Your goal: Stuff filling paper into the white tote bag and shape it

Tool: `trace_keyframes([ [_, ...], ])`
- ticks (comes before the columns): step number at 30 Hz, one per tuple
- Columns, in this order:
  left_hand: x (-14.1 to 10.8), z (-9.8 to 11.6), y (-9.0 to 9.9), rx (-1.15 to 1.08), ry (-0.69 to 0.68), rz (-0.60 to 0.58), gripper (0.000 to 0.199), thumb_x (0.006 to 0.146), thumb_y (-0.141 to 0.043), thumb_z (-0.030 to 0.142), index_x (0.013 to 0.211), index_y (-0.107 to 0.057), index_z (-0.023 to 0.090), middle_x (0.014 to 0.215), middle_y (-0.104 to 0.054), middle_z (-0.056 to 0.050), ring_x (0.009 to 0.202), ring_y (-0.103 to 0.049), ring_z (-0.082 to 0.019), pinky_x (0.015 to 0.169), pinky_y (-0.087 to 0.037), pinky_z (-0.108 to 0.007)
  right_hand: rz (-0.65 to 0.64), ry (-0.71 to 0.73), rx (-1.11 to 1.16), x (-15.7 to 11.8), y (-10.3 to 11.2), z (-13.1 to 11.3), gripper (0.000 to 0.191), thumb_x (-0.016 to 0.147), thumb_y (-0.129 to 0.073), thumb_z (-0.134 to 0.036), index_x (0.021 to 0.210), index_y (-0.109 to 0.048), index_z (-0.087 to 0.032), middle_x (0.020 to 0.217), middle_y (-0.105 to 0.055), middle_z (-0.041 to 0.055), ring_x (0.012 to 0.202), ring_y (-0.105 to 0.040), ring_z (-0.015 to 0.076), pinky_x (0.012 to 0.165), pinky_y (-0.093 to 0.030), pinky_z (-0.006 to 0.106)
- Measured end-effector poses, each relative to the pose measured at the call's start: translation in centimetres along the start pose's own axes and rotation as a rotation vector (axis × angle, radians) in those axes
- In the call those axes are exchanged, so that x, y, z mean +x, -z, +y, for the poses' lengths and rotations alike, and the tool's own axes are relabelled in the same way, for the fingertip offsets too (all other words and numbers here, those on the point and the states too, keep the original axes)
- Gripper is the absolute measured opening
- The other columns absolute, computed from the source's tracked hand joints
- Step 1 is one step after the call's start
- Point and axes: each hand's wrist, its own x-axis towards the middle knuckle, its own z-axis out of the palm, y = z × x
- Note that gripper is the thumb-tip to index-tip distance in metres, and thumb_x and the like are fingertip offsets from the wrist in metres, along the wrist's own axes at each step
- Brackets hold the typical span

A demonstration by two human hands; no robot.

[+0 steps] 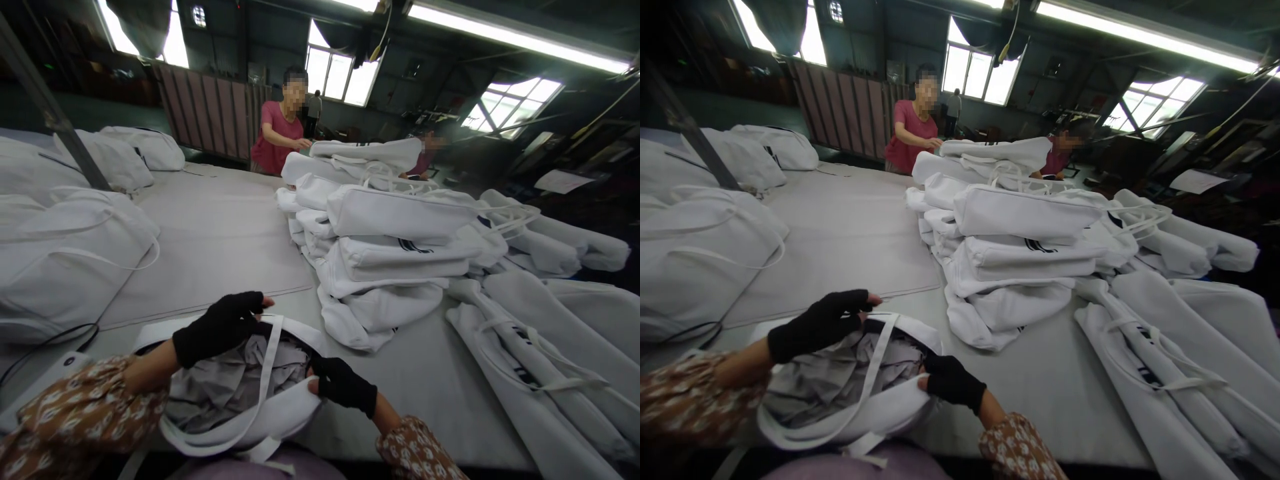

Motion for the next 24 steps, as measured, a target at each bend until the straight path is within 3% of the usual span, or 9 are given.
trace_keyframes([
  [1, -0.2, 1.8, -1.0, -0.112, 0.035, -0.047, 0.043, 0.087, -0.052, 0.040, 0.122, -0.059, 0.018, 0.122, -0.063, -0.009, 0.110, -0.059, -0.021, 0.097, -0.046, -0.032, 0.015, 0.009, 0.031, 0.0, 0.0, 0.2, 0.027, 0.077, -0.066, -0.042, 0.087, -0.065, -0.017, 0.082, -0.061, 0.0009, 0.075, -0.054, 0.0140, 0.067, -0.043, 0.025],
  [3, -0.2, 4.0, -4.0, -0.222, 0.144, -0.252, 0.045, 0.081, -0.061, 0.043, 0.120, -0.059, 0.022, 0.117, -0.063, -0.007, 0.100, -0.062, -0.021, 0.086, -0.050, -0.031, 0.059, 0.024, 0.093, 0.3, -0.4, 0.6, 0.026, 0.078, -0.065, -0.041, 0.081, -0.064, -0.016, 0.075, -0.058, -0.0001, 0.070, -0.051, 0.0123, 0.064, -0.041, 0.024],
  [5, 0.3, 4.1, -7.5, -0.236, 0.213, -0.402, 0.049, 0.071, -0.070, 0.041, 0.115, -0.060, 0.023, 0.109, -0.064, -0.006, 0.095, -0.060, -0.022, 0.082, -0.049, -0.032, 0.120, 0.027, 0.145, 0.7, -0.9, 0.9, 0.025, 0.078, -0.066, -0.040, 0.075, -0.064, -0.015, 0.069, -0.056, -0.0008, 0.066, -0.048, 0.0111, 0.062, -0.040, 0.024],
  [9, 1.5, 1.0, -12.4, -0.372, 0.399, -0.331, 0.047, 0.056, -0.078, 0.031, 0.098, -0.061, 0.018, 0.093, -0.060, -0.002, 0.086, -0.055, -0.019, 0.078, -0.045, -0.031, 0.225, 0.003, 0.200, 1.0, -1.5, 1.5, 0.019, 0.074, -0.070, -0.033, 0.072, -0.068, -0.014, 0.067, -0.060, -0.0003, 0.065, -0.050, 0.0118, 0.062, -0.041, 0.024],
  [12, 1.5, 0.5, -13.8, -0.505, 0.544, -0.272, 0.041, 0.051, -0.078, 0.025, 0.086, -0.059, 0.016, 0.080, -0.057, 0.001, 0.074, -0.051, -0.015, 0.069, -0.041, -0.028, 0.245, -0.023, 0.233, 0.8, -1.8, 1.7, 0.015, 0.071, -0.072, -0.031, 0.073, -0.071, -0.016, 0.067, -0.062, -0.0009, 0.066, -0.052, 0.0123, 0.062, -0.041, 0.024],
  [16, 0.7, 2.3, -15.2, -0.705, 0.731, -0.194, 0.041, 0.049, -0.076, 0.022, 0.082, -0.052, 0.016, 0.067, -0.053, 0.004, 0.066, -0.049, -0.013, 0.064, -0.039, -0.026, 0.242, -0.051, 0.282, 0.4, -1.8, 1.4, 0.011, 0.068, -0.072, -0.027, 0.071, -0.071, -0.017, 0.065, -0.062, -0.0010, 0.065, -0.053, 0.0125, 0.062, -0.041, 0.024],
  [20, 0.2, 3.6, -16.4, -0.877, 0.753, -0.169, 0.054, 0.046, -0.071, 0.014, 0.096, -0.050, 0.018, 0.077, -0.059, 0.002, 0.075, -0.054, -0.017, 0.071, -0.043, -0.029, 0.203, -0.081, 0.315, 0.0, -1.5, 1.1, 0.009, 0.068, -0.071, -0.025, 0.070, -0.071, -0.017, 0.062, -0.060, -0.0016, 0.062, -0.053, 0.0120, 0.060, -0.041, 0.024],
  [24, 0.0, 3.5, -16.5, -0.865, 0.685, -0.189, 0.055, 0.049, -0.068, 0.013, 0.101, -0.050, 0.016, 0.090, -0.061, -0.002, 0.084, -0.054, -0.018, 0.078, -0.043, -0.031, 0.175, -0.066, 0.324, -0.3, -1.1, 1.3, 0.008, 0.068, -0.071, -0.025, 0.073, -0.072, -0.018, 0.067, -0.062, -0.0017, 0.066, -0.053, 0.0122, 0.062, -0.041, 0.023],
])
